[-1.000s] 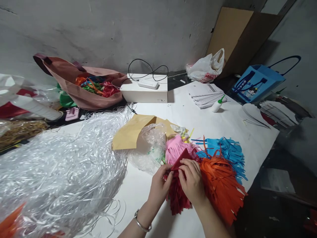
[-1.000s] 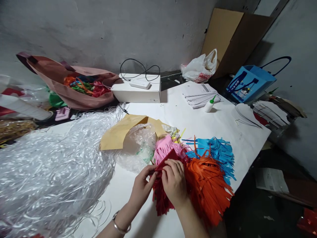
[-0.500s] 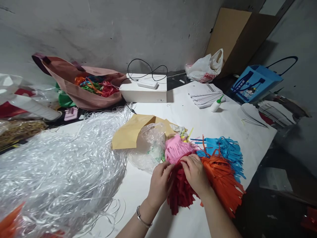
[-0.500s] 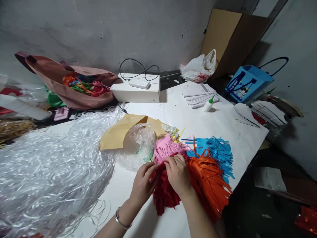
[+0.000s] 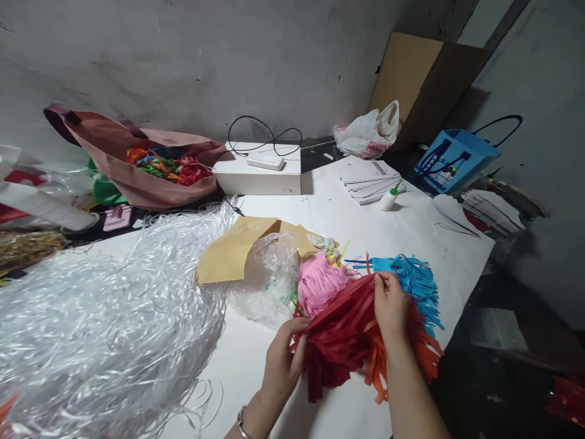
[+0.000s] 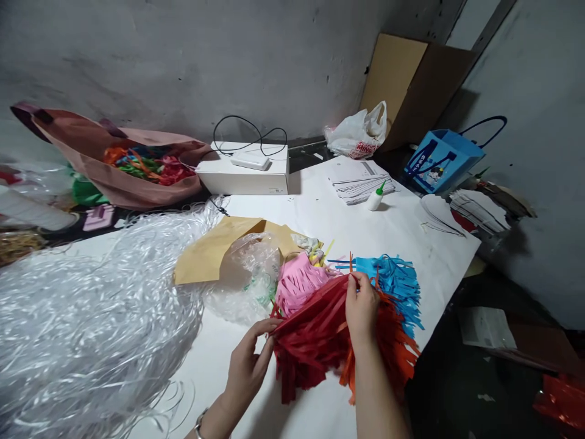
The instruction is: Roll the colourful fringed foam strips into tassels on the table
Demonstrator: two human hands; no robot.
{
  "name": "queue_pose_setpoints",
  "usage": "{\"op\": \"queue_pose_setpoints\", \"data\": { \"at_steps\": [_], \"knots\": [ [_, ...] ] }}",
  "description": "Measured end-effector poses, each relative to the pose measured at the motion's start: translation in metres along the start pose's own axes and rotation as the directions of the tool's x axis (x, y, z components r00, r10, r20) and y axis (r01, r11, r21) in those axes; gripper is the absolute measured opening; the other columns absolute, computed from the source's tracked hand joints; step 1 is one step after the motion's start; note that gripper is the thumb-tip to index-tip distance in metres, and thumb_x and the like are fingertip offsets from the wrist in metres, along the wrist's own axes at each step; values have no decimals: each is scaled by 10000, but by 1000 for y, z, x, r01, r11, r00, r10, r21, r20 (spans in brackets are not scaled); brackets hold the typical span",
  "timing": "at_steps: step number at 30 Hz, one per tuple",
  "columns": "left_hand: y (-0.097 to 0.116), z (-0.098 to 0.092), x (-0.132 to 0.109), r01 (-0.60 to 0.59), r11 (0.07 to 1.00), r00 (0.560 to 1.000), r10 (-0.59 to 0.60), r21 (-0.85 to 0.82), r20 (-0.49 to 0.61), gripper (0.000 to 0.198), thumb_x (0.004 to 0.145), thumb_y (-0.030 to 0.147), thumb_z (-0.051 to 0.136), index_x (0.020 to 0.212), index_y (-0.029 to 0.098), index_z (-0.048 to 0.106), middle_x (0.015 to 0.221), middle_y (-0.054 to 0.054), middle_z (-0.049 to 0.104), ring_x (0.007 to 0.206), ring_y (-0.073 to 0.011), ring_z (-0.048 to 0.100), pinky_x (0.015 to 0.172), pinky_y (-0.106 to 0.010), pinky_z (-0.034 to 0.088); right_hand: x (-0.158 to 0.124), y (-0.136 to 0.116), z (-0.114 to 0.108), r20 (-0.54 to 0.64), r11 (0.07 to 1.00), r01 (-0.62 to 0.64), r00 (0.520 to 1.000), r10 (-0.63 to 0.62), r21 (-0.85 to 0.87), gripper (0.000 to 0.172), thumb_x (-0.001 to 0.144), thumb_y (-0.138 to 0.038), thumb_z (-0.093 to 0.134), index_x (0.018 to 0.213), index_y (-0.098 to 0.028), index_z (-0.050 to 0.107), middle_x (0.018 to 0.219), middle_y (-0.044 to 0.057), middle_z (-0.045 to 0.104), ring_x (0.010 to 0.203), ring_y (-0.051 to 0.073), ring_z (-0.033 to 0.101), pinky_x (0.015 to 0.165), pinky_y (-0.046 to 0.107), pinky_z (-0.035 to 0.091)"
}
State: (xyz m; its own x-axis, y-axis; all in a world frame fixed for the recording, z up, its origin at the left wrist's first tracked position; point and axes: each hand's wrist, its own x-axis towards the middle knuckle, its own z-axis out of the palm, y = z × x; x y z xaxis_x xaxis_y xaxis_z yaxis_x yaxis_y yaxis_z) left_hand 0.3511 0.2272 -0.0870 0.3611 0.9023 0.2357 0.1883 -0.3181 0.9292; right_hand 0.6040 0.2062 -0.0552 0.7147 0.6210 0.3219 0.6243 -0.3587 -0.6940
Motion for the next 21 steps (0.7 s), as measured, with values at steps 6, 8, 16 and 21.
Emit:
{"op": "queue_pose_setpoints", "data": {
  "at_steps": [6, 8, 16, 21],
  "knots": [
    [-5, -4, 16, 384, 833, 899, -436, -399, -46, 207, 780, 382, 715, 872, 202, 674, 862, -46, 697, 842, -204, 633, 791, -309, 516, 14, 35, -23, -171, 991, -133, 976, 133, 10, 387, 886, -498, 465, 915, -160, 653, 843, 139, 731, 734, 247, 679, 684, 332, 490],
    [-7, -9, 27, 413, 763, 875, -484, -497, -15, 265, 719, 392, 774, 856, 193, 667, 838, -32, 693, 818, -186, 626, 763, -282, 511, 16, 47, -32, -228, 988, -153, 962, 151, 8, 400, 879, -511, 472, 911, -157, 655, 852, 146, 734, 761, 258, 687, 708, 345, 499],
    [-16, -22, 66, 507, 621, 789, -613, -598, 32, 473, 548, 413, 871, 856, 178, 601, 705, 32, 633, 602, -121, 566, 577, -230, 459, 21, 79, -87, -485, 967, -254, 841, 237, 33, 483, 880, -574, 482, 962, -127, 647, 901, 196, 724, 840, 289, 692, 732, 372, 513],
    [-21, -9, 88, 530, 814, 814, -567, -239, -124, 566, 596, 499, 778, 1008, 159, 594, 947, -81, 661, 860, -264, 646, 753, -396, 525, 8, 62, -133, -634, 989, -150, 763, 127, 18, 378, 928, -486, 493, 1006, -138, 619, 911, 168, 721, 827, 259, 696, 757, 380, 530]
  ]
}}
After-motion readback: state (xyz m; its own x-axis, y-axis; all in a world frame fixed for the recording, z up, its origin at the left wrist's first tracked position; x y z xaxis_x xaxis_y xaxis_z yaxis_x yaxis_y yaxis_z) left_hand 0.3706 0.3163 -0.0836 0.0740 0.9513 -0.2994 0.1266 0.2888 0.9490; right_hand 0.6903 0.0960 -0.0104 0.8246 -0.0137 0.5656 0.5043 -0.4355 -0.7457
